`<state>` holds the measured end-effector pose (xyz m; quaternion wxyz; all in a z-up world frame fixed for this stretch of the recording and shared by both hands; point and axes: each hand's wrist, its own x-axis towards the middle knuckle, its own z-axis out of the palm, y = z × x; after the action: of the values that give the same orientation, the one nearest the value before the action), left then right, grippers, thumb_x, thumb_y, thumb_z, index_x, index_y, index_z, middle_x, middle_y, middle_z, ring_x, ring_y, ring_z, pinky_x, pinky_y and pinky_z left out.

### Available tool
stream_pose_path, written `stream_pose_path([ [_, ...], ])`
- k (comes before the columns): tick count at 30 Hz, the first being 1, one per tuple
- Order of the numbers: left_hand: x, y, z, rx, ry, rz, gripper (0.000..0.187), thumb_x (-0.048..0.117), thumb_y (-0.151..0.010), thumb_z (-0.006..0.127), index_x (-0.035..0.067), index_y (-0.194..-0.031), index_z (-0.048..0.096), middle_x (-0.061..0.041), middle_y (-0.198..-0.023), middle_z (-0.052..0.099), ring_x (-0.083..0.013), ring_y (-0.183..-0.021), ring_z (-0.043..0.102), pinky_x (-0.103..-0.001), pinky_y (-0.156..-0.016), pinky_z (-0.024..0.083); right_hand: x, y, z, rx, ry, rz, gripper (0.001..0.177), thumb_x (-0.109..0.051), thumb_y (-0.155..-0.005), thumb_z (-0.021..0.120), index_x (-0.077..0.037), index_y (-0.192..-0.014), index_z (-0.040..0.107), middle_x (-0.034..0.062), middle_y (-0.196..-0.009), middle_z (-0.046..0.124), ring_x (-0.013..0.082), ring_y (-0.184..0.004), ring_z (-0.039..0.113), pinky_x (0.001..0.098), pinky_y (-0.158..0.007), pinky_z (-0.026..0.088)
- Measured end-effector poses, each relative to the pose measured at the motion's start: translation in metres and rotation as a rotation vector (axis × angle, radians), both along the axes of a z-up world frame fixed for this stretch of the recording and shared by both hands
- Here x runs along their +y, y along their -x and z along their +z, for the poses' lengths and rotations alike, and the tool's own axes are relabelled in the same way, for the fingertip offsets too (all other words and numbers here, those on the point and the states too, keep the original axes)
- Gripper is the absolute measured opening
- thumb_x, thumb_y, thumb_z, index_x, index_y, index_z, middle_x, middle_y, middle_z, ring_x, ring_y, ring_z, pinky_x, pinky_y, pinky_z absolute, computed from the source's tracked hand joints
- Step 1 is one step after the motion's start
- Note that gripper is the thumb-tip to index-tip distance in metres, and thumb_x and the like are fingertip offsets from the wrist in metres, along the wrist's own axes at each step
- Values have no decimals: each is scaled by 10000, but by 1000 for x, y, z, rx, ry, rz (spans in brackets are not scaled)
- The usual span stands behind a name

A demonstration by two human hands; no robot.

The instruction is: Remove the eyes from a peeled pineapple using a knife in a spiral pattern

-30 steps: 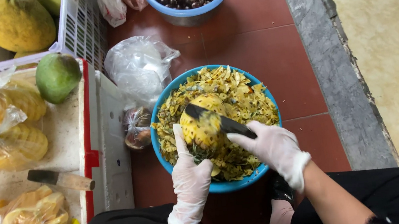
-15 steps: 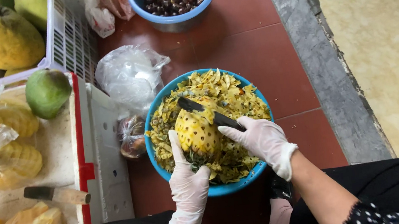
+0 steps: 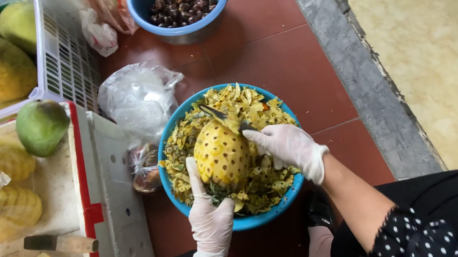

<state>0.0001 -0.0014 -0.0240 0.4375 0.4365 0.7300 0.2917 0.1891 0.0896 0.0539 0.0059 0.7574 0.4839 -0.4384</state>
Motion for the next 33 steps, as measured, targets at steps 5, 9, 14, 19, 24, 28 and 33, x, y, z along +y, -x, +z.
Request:
stream_pose_path([
  [5, 3, 4, -15, -23, -19, 30, 1186, 90, -660, 627, 473, -1665, 127, 31, -1328, 756, -168, -1028, 756, -236, -949, 542, 10, 3, -6, 151, 40, -113, 646, -712, -906, 531, -92, -842, 703, 147, -551, 608, 234, -489, 583, 321, -567, 536],
  [9, 2, 3, -15, -129, -47, 72, 1162, 54, -670, 605, 429, -1673, 153, 22, -1417, 706, -133, -1158, 714, -211, -988, 501, 19, 6, -22, 94, 78, -45, 759, -796, -900, 419, -109, -922, 740, 112, -561, 657, 204, -464, 575, 304, -553, 488],
  [14, -4, -2, -12, -213, -57, 43, 1174, 35, -653, 639, 465, -1651, 194, 74, -1527, 628, -103, -1154, 684, -215, -936, 531, 26, -15, -57, 413, 73, -338, 745, -800, -853, 533, -70, -891, 678, 103, -433, 514, 154, -319, 416, 270, -345, 279],
  [19, 3, 1, -13, -501, -149, 117, 1153, -37, -659, 600, 350, -1671, 205, -12, -1627, 476, -171, -1335, 572, -286, -1072, 476, -26, -31, -29, 212, -62, -64, 701, -713, -935, 381, -136, -767, 743, 56, -584, 628, 183, -479, 547, 318, -671, 482],
  [24, 4, 1, -13, -683, -161, 183, 1156, -52, -648, 567, 320, -1677, 197, -50, -1634, 445, -221, -1322, 565, -360, -1067, 513, -70, -32, -38, -125, -81, 94, 632, -825, -794, 436, -307, -1059, 683, 52, -820, 750, 291, -918, 717, 403, -801, 487],
  [28, 1, 2, -24, -673, -253, 121, 1149, -60, -657, 576, 295, -1674, 178, -91, -1672, 378, -238, -1402, 506, -360, -1136, 445, -44, -24, -31, -200, -50, 117, 756, -882, -789, 353, -286, -1167, 626, 95, -1016, 750, 346, -1040, 692, 457, -898, 507],
  [33, 1, 0, -13, -571, -196, 79, 1160, -48, -638, 611, 340, -1660, 223, -62, -1685, 397, -211, -1420, 517, -319, -1125, 455, -26, -26, -11, 175, -83, -176, 581, -717, -876, 541, -157, -895, 693, 94, -577, 634, 198, -498, 624, 332, -625, 533],
])
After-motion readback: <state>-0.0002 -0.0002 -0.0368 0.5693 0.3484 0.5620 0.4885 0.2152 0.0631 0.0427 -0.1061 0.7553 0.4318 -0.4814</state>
